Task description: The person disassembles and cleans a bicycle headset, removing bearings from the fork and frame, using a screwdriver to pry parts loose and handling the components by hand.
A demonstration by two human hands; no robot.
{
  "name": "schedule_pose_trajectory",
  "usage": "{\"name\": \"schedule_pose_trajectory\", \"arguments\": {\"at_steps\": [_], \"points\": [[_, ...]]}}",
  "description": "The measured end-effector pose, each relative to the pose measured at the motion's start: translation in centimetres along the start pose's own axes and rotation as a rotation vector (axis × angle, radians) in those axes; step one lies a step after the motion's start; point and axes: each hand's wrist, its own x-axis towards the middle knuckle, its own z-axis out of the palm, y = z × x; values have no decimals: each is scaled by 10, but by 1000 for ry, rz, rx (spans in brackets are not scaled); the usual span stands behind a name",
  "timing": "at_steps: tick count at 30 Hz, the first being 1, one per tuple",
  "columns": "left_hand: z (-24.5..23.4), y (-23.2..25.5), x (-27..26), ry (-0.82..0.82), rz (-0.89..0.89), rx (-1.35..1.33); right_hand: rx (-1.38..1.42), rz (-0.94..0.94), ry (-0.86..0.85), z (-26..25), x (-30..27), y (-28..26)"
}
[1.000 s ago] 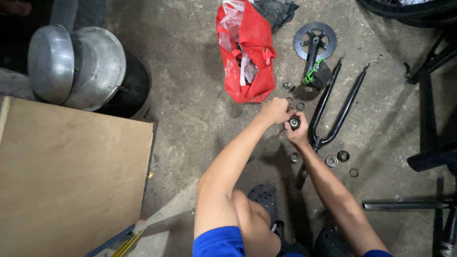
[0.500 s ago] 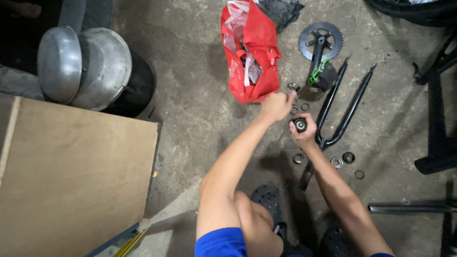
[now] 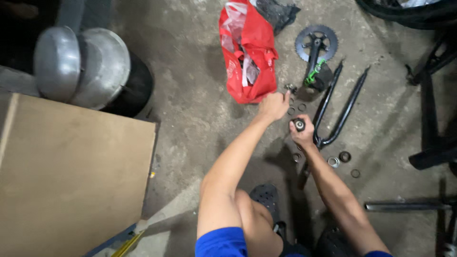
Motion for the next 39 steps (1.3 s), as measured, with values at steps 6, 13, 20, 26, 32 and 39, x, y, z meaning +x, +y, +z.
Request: {"name": "schedule_pose_trajectory", "arguments": {"at_steps": [6, 13, 20, 26, 32, 39], "points": [[-2, 2, -2, -24, -6, -1, 264, -60, 17, -23, 12, -19], [7, -5, 1, -70, -5, 3, -12, -12, -79, -6, -9, 11], [61, -57, 22, -384, 421, 204, 213, 157, 55, -28, 18, -57], [73, -26, -22, -445, 661, -240, 912, 239, 179, -74, 69, -125], [41, 40, -75, -241, 553, -399, 943, 280, 213, -110, 90, -169], [47, 76, -98, -216, 443, -338, 883, 324, 254, -132, 94, -203]]}}
